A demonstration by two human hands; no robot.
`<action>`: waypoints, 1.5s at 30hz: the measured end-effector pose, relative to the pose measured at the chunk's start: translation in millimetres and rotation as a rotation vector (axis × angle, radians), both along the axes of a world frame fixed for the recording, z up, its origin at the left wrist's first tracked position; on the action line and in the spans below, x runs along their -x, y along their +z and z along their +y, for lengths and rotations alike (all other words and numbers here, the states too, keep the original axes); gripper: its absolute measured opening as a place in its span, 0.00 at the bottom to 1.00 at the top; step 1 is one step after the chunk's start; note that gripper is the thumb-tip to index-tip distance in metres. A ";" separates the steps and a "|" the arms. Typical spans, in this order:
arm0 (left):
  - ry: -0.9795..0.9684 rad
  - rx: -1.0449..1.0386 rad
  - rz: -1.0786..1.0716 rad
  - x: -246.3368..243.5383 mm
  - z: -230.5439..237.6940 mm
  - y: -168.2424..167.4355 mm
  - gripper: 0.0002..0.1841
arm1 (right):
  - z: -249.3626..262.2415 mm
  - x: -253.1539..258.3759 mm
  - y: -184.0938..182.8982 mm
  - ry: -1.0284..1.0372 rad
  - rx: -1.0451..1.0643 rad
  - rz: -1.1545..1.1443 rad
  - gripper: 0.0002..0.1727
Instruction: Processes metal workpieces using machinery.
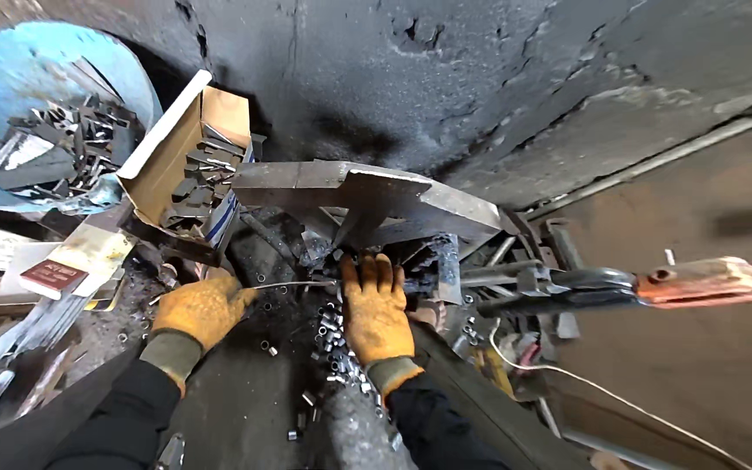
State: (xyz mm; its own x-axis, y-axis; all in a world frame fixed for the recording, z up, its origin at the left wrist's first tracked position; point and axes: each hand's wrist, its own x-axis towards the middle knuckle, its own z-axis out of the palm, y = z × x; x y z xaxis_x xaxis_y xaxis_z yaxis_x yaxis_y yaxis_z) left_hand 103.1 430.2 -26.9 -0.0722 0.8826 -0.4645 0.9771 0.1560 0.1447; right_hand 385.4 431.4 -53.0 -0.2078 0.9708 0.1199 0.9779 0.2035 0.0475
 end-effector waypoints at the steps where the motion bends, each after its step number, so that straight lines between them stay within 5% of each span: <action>1: 0.020 0.014 0.012 -2.3 -2.2 -0.1 0.30 | -0.1 0.5 0.5 -0.003 0.005 -0.003 0.43; 22: 0.259 0.019 -0.001 -37.7 -34.7 3.6 0.35 | 3.2 2.5 -1.1 -0.030 0.007 -0.006 0.44; 28: -0.010 0.025 -0.089 3.7 3.0 12.7 0.27 | -6.9 0.8 7.2 -0.032 0.014 0.031 0.43; 32: -0.091 -0.098 -0.031 10.7 9.0 39.4 0.24 | -84.2 17.8 22.2 0.041 -0.146 0.338 0.38; 34: -0.019 -0.132 -0.241 7.4 -4.5 43.8 0.25 | -114.8 33.6 29.8 -0.019 0.057 0.648 0.28; 38: 0.065 0.181 -0.921 -33.6 -60.9 38.9 0.25 | -97.9 59.8 59.0 -0.240 0.428 1.422 0.24; 40: -0.100 0.202 -0.860 -52.5 -85.2 32.2 0.28 | -91.4 63.6 70.6 -0.274 0.482 1.710 0.18; 43: -0.312 0.008 -0.337 -74.0 -105.6 61.0 0.32 | -82.1 35.7 82.0 -0.281 0.560 1.419 0.19; 45: -0.450 -0.600 -0.206 -74.9 -118.8 77.4 0.25 | -70.4 9.4 90.2 -0.226 0.522 0.915 0.21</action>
State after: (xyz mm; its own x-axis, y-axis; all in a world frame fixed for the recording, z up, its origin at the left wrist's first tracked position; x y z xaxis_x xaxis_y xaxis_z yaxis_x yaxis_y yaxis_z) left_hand 178.1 311.4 50.5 0.3884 0.9113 0.1365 0.8722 -0.4114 0.2647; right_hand 376.0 361.1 37.2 -0.0584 0.9518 -0.3012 0.6153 -0.2032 -0.7616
